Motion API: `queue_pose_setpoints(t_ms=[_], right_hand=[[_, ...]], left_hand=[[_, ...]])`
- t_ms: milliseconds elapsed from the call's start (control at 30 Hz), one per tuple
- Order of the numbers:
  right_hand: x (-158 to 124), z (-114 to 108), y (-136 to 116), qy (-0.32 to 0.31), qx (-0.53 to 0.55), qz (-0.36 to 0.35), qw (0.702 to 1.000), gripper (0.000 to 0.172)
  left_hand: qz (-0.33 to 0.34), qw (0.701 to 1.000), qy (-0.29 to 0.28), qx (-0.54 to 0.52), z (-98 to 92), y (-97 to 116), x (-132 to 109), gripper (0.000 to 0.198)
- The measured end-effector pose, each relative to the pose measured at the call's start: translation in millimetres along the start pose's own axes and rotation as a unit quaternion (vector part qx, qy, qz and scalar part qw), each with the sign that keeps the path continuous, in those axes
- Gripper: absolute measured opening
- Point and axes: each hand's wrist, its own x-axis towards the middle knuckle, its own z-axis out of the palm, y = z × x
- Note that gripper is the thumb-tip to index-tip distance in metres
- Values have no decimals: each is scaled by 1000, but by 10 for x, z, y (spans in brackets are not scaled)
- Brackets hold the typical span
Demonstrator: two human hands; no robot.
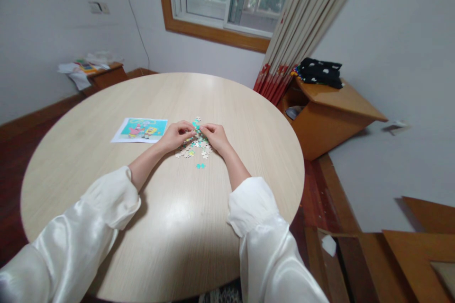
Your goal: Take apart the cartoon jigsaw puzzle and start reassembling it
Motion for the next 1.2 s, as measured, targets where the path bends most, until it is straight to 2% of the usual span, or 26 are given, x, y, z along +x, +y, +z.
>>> queue_pose_setpoints(t_ms=[233, 333, 400, 500, 633, 833, 1033, 1200], right_hand=[[4, -4, 15, 17, 4, 0, 1000, 27], [-19, 13, 8, 28, -43, -17, 999, 26], [-40, 26, -3, 7, -92, -45, 995, 27], [-60, 39, -13, -26, -173, -90, 980, 23], [-56, 33, -10, -25, -235, -114, 965, 11], [-58, 30, -6, -18, -226, -110, 968, 18], [-17, 24, 35, 7, -164, -78, 983, 28], [19, -2, 74, 53, -142, -88, 985, 36]], left_hand=[[-42, 996, 83, 3, -9, 25, 4, 27], [-63, 991, 115, 21, -26, 11, 21, 31], [-66, 990, 123, 34, -25, -8, 31, 27], [-46, 992, 95, 73, 0, -47, 36, 10], [-12, 983, 21, 180, 40, -90, 22, 17], [2, 977, -22, 211, 24, -86, 17, 17], [1, 979, -35, 203, 7, -79, 13, 15], [5, 979, 24, 203, 10, -104, 24, 19]])
